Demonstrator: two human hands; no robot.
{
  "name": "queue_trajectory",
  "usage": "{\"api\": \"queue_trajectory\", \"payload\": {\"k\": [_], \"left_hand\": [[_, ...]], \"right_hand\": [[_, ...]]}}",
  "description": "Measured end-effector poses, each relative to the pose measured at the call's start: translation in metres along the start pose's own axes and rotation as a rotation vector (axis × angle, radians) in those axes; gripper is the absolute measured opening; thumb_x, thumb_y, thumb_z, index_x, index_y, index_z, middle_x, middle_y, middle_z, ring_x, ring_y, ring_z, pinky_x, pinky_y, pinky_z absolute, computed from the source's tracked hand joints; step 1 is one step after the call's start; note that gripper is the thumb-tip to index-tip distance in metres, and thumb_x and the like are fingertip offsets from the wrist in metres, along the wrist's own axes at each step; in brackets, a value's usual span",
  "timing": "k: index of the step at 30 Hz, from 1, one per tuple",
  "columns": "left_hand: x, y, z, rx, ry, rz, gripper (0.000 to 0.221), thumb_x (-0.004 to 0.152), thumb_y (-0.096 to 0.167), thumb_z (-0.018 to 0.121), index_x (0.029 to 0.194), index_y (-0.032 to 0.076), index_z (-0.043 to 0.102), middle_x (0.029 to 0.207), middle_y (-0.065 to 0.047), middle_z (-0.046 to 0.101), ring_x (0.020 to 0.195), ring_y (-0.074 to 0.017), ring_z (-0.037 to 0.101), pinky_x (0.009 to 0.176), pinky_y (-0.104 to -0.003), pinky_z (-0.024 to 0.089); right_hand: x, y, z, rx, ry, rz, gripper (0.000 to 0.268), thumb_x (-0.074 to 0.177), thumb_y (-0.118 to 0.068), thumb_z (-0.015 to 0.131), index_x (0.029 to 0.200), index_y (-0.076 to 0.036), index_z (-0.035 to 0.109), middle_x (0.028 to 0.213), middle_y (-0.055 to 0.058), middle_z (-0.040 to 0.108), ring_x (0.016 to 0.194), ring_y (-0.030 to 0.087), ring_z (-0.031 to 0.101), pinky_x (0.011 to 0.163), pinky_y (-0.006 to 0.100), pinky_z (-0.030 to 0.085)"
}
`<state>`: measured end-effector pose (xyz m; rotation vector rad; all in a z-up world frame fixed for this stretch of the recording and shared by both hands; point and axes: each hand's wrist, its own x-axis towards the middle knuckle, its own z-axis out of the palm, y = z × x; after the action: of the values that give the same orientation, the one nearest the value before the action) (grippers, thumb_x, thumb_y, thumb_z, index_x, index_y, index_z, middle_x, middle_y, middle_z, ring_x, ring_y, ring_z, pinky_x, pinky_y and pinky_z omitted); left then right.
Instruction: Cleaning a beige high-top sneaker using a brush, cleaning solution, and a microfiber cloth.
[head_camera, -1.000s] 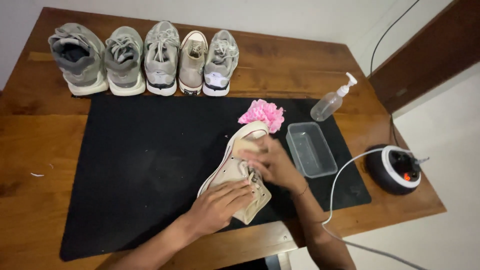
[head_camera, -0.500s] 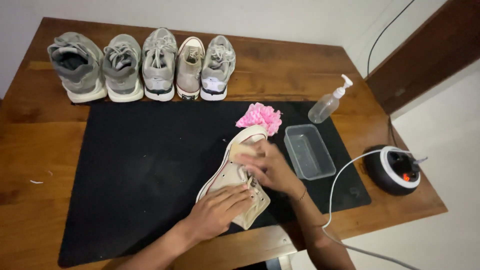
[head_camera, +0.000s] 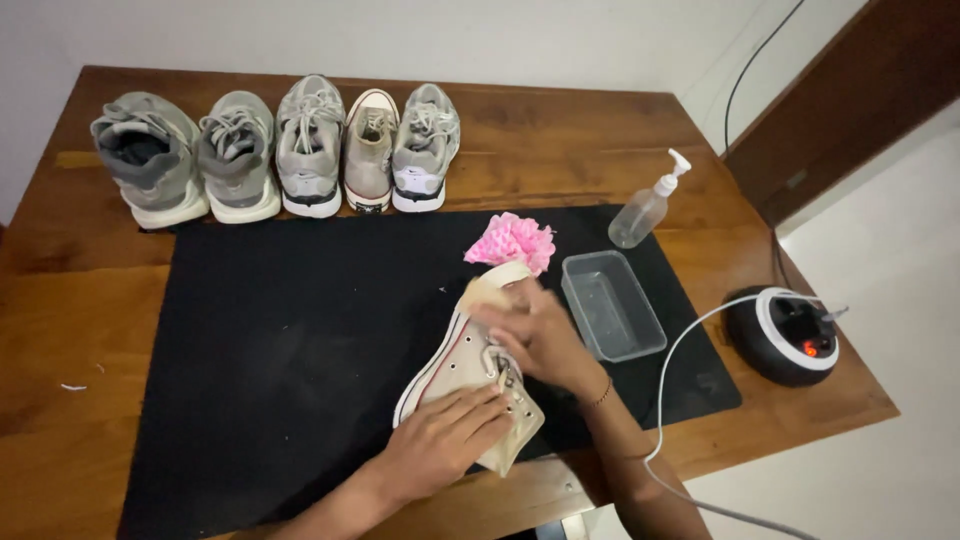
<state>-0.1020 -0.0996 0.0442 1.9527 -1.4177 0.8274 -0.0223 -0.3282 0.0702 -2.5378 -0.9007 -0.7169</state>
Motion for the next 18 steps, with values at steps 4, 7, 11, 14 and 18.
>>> {"api": "queue_trajectory", "payload": {"k": [4, 7, 11, 14, 18], "left_hand": [[-0.001, 0.002, -0.006, 0.02, -0.046, 0.007, 0.02, 0.103, 0.003, 0.054, 0.113, 0.003, 0.071, 0.125, -0.017, 0.071, 0.118, -0.0329, 0.068, 0.104, -0.043, 0.052], [0.003, 0.003, -0.004, 0.033, -0.019, 0.009, 0.017, 0.104, 0.003, 0.055, 0.111, 0.004, 0.071, 0.123, -0.016, 0.071, 0.116, -0.0323, 0.069, 0.103, -0.043, 0.053], [0.003, 0.006, -0.001, 0.087, -0.02, 0.027, 0.018, 0.104, 0.004, 0.056, 0.111, 0.006, 0.072, 0.122, -0.014, 0.073, 0.116, -0.0305, 0.07, 0.102, -0.041, 0.053], [0.001, 0.006, 0.001, 0.098, -0.054, 0.056, 0.017, 0.102, 0.002, 0.058, 0.113, 0.004, 0.072, 0.122, -0.017, 0.072, 0.115, -0.0316, 0.069, 0.103, -0.041, 0.053], [0.005, 0.011, 0.003, 0.1, -0.044, 0.068, 0.018, 0.102, 0.001, 0.056, 0.11, 0.004, 0.071, 0.117, -0.016, 0.073, 0.114, -0.0334, 0.07, 0.102, -0.042, 0.054]], "right_hand": [[-0.012, 0.009, 0.015, -0.063, 0.026, 0.107, 0.038, 0.097, -0.023, 0.067, 0.134, -0.029, 0.068, 0.106, 0.014, 0.055, 0.087, 0.031, 0.057, 0.071, 0.046, 0.043], [-0.01, 0.006, 0.008, -0.036, -0.023, 0.104, 0.038, 0.099, -0.026, 0.062, 0.136, -0.026, 0.067, 0.103, 0.014, 0.053, 0.089, 0.031, 0.055, 0.071, 0.046, 0.043], [0.001, -0.008, -0.005, -0.092, -0.013, 0.025, 0.039, 0.095, -0.016, 0.064, 0.131, -0.028, 0.071, 0.09, 0.011, 0.049, 0.08, 0.028, 0.052, 0.066, 0.043, 0.04], [-0.007, 0.007, 0.0, -0.155, -0.026, 0.125, 0.036, 0.099, -0.026, 0.059, 0.133, -0.028, 0.07, 0.095, 0.013, 0.051, 0.088, 0.031, 0.054, 0.067, 0.045, 0.037], [-0.009, 0.005, -0.003, 0.213, -0.145, -0.113, 0.041, 0.103, -0.019, 0.062, 0.143, -0.026, 0.06, 0.098, 0.008, 0.043, 0.085, 0.026, 0.048, 0.077, 0.04, 0.044]]}}
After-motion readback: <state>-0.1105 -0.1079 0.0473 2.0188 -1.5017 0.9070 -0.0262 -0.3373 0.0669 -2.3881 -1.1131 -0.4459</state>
